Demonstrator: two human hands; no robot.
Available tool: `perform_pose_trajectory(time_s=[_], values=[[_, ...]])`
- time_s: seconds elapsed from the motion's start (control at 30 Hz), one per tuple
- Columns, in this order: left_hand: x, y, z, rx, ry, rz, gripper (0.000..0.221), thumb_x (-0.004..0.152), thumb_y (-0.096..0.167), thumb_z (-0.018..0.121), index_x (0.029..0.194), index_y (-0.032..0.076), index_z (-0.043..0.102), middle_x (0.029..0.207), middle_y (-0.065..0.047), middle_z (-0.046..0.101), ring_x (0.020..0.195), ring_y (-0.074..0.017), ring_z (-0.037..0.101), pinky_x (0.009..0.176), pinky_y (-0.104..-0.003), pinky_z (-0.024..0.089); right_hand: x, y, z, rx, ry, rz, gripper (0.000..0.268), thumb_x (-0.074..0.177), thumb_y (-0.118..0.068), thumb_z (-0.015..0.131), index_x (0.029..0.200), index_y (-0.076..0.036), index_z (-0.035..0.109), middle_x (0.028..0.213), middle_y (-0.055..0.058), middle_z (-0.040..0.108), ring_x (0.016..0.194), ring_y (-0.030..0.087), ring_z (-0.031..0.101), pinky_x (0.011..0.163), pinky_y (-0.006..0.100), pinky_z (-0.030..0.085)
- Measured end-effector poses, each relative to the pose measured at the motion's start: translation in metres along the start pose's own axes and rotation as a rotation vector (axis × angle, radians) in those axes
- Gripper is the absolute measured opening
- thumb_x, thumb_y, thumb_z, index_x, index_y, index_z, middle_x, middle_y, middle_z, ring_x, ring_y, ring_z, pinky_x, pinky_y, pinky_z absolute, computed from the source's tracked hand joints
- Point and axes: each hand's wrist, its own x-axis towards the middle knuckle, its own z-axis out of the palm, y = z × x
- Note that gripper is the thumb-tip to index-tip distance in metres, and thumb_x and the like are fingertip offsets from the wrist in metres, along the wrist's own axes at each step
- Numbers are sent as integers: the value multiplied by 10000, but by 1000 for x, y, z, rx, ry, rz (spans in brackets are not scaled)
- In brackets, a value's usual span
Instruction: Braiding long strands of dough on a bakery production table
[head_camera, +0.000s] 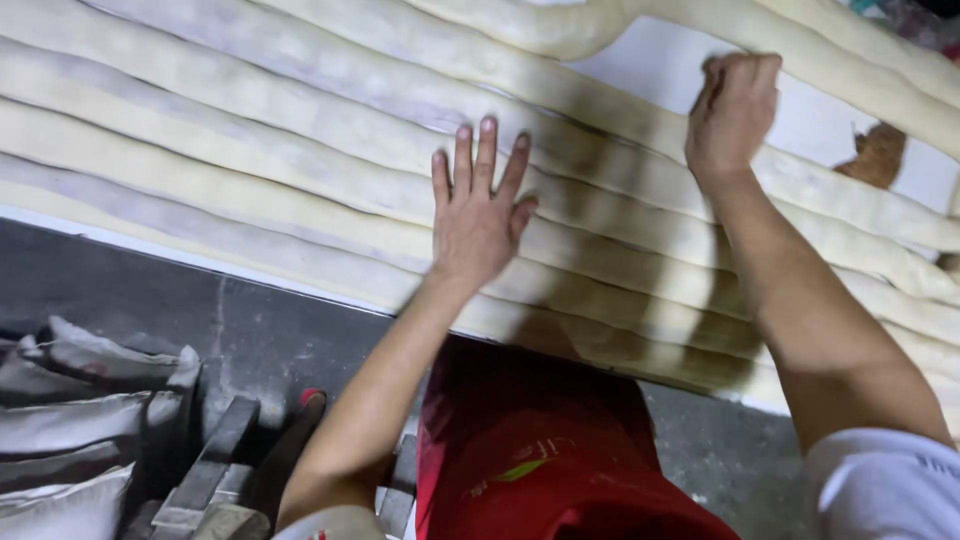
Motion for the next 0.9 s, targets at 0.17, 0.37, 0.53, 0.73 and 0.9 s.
perform_pose_trajectory(time_s=[0.17, 0.37, 0.53, 0.73, 0.9], values=[[15, -8, 23, 156, -41, 123, 696, 1069, 551, 489, 1652, 214, 310, 1711, -182, 110, 1572, -455, 147, 1244, -675, 210, 43, -38, -30, 302, 18, -168, 155, 940, 71, 592, 1085, 20, 574, 1084, 189, 542, 993, 396, 530, 816, 485, 432], [13, -10, 12, 178, -35, 116, 704, 1040, 564, 481, 1638, 222, 334, 1704, -183, 177, 1564, -453, 170, 1238, -655, 216, 35, -60, 19, 110, -95, -67, 194, 930, -6, 600, 1075, -119, 662, 1061, 108, 556, 901, 355, 567, 680, 479, 423], [4, -3, 24, 15, -90, 39, 671, 1016, 509, 562, 1605, 245, 378, 1712, -134, 173, 1582, -430, 134, 1257, -659, 158, 36, -112, 8, 290, -22, -78, 176, 834, 11, 515, 965, -83, 585, 1002, 132, 520, 877, 376, 503, 739, 483, 372], [124, 53, -23, -246, 280, 76, 440, 988, 294, 644, 1421, 266, 577, 1563, -42, 490, 1448, -340, 464, 1177, -568, 330, 56, -107, 46, 647, -90, 251, 65, 894, -149, 493, 955, -153, 515, 960, 63, 577, 877, 250, 540, 756, 428, 451], [218, 76, 21, 4, 525, 179, 442, 998, 567, 488, 1363, 319, 519, 1304, -9, 663, 1193, -277, 640, 1133, -503, 481, 25, -70, -25, 1267, 208, 478, 258, 1120, -177, 671, 997, -123, 451, 904, 1, 434, 774, 63, 367, 678, 211, 321]])
